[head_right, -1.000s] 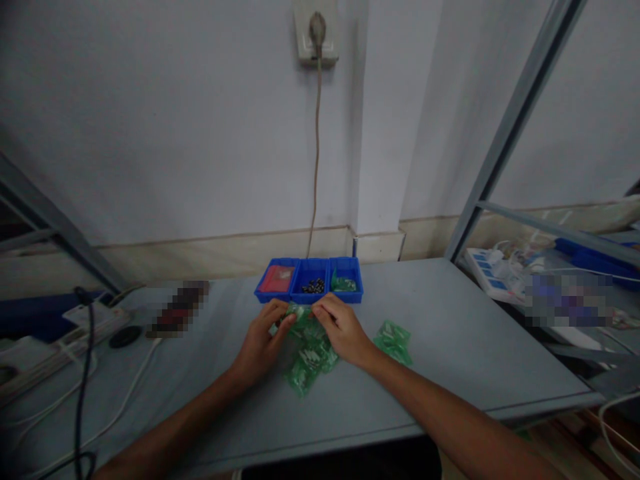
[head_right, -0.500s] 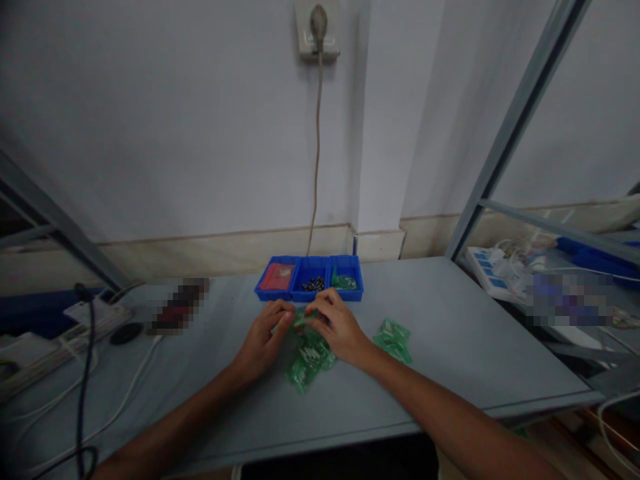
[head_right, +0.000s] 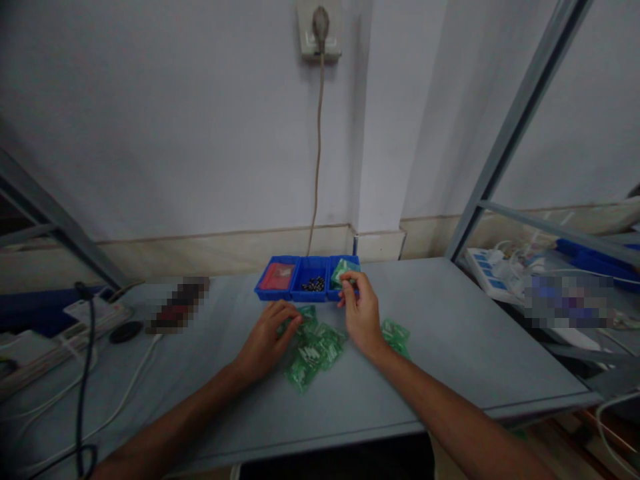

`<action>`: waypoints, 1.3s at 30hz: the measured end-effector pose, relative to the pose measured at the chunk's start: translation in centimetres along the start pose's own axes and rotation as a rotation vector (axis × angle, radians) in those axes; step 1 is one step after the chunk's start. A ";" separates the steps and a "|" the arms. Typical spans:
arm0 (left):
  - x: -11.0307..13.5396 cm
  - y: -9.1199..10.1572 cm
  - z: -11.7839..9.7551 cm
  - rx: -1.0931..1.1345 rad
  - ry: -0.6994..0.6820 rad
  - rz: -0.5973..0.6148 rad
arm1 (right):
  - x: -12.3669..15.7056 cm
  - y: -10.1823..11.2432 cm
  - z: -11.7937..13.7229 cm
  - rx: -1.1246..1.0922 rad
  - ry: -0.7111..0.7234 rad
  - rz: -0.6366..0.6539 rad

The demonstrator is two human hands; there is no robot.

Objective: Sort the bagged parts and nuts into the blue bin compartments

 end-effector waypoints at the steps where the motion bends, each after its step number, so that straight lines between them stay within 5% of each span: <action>1: 0.0 -0.1 0.0 -0.007 -0.004 0.003 | -0.2 0.5 0.3 0.018 0.015 -0.028; 19: 0.1 -0.3 0.6 -0.069 0.003 -0.009 | -0.6 -1.2 -4.9 -0.148 -0.276 0.105; 24: 0.1 -0.2 0.8 -0.083 0.026 -0.009 | -0.6 -1.4 -3.2 -0.002 -0.106 0.108; 39: 0.5 -2.2 3.5 -0.208 0.152 0.105 | 1.6 -6.1 -0.5 0.287 0.090 0.484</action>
Point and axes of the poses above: each hand's wrist, its own x-axis away from the middle knuckle, its own y-axis out of the back of the hand, z = x × y, the point moved 10 cm from there along -x, towards the middle knuckle, and after that the axes turned 9 degrees about z, right-handed, at the moved point
